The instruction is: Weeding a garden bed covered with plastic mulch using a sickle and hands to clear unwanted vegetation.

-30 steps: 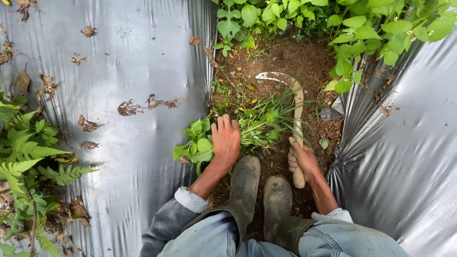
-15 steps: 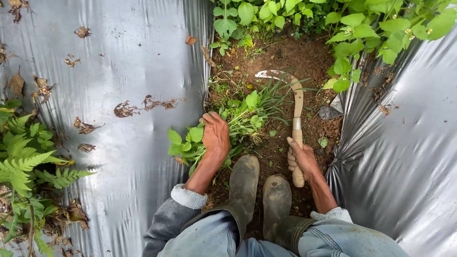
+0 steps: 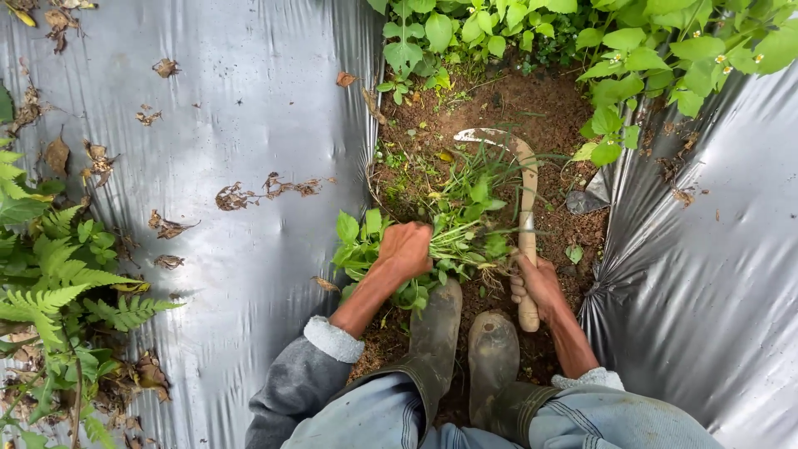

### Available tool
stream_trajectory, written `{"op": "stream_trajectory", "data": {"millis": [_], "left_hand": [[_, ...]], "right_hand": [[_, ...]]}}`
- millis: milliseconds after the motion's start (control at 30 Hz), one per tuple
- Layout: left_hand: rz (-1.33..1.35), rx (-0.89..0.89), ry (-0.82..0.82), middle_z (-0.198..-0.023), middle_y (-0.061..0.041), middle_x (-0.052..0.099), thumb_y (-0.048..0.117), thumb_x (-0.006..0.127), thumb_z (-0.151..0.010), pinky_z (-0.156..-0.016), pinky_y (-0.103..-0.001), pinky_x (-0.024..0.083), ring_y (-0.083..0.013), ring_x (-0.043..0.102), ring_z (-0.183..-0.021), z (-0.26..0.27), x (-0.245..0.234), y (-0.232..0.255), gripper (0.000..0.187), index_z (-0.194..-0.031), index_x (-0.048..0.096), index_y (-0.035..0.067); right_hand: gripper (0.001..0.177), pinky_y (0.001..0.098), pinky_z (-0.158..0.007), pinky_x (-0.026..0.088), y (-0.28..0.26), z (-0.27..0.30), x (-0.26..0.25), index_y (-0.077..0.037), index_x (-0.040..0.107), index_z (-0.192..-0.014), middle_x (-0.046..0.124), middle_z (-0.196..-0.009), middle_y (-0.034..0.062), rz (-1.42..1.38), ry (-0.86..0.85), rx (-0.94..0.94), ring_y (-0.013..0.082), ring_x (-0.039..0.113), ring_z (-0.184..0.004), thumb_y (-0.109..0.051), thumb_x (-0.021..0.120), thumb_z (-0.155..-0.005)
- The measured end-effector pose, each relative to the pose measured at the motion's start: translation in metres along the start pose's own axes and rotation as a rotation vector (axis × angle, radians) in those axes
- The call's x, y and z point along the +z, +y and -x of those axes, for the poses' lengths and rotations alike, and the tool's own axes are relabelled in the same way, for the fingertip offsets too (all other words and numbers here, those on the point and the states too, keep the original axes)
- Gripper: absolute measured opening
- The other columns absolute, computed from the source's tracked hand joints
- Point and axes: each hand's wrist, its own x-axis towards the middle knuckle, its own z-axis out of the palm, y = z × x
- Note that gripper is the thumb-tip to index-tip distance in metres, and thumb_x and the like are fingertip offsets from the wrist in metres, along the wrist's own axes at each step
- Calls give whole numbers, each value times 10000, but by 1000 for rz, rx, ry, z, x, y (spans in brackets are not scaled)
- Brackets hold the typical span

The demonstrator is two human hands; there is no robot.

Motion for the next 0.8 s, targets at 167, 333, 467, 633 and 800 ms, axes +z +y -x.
{"op": "stream_trajectory", "data": {"millis": [167,333,467,633,800], "left_hand": [[-402,-95,185,-1398,-157,643,101,673,-938,-876,-340,550,-281,596,-1245,19,-128,41,320,-1253,723,131],[-700,-162,161,-1574,-122,491,130,486,-1078,-1266,-415,266,-233,395,-1505,1,-174,41,415,-1491,514,133],[-807,-172,69,-1624,-121,439,165,396,-1103,-1307,-439,193,-239,367,-1530,-28,-160,26,454,-1550,441,96],[-812,-158,196,-1325,-76,612,173,420,-1071,-1033,-373,452,-257,572,-1200,-123,-59,-49,351,-1399,542,162],[-192,-118,461,-952,-147,678,77,631,-976,-546,-382,635,-283,707,-898,-94,-76,-28,172,-1118,727,98]], "right_hand": [[391,323,-368,422,6,0,-7,-86,500,-758,411,-534,16,61,-36,-21,119,420,-379,-307,643,-1048],[408,327,-364,410,-3,3,-4,-77,504,-737,389,-526,13,23,-31,-9,119,399,-372,-307,644,-1043],[393,327,-349,412,0,-1,-5,-86,494,-740,377,-523,4,3,-9,14,106,391,-363,-312,661,-1015],[394,331,-372,426,-1,-3,-12,-91,499,-737,403,-532,13,31,-42,-4,114,415,-379,-304,657,-1028],[409,333,-362,422,-1,5,-10,-94,488,-714,388,-521,15,7,-32,-6,112,402,-369,-297,664,-1022]]}}
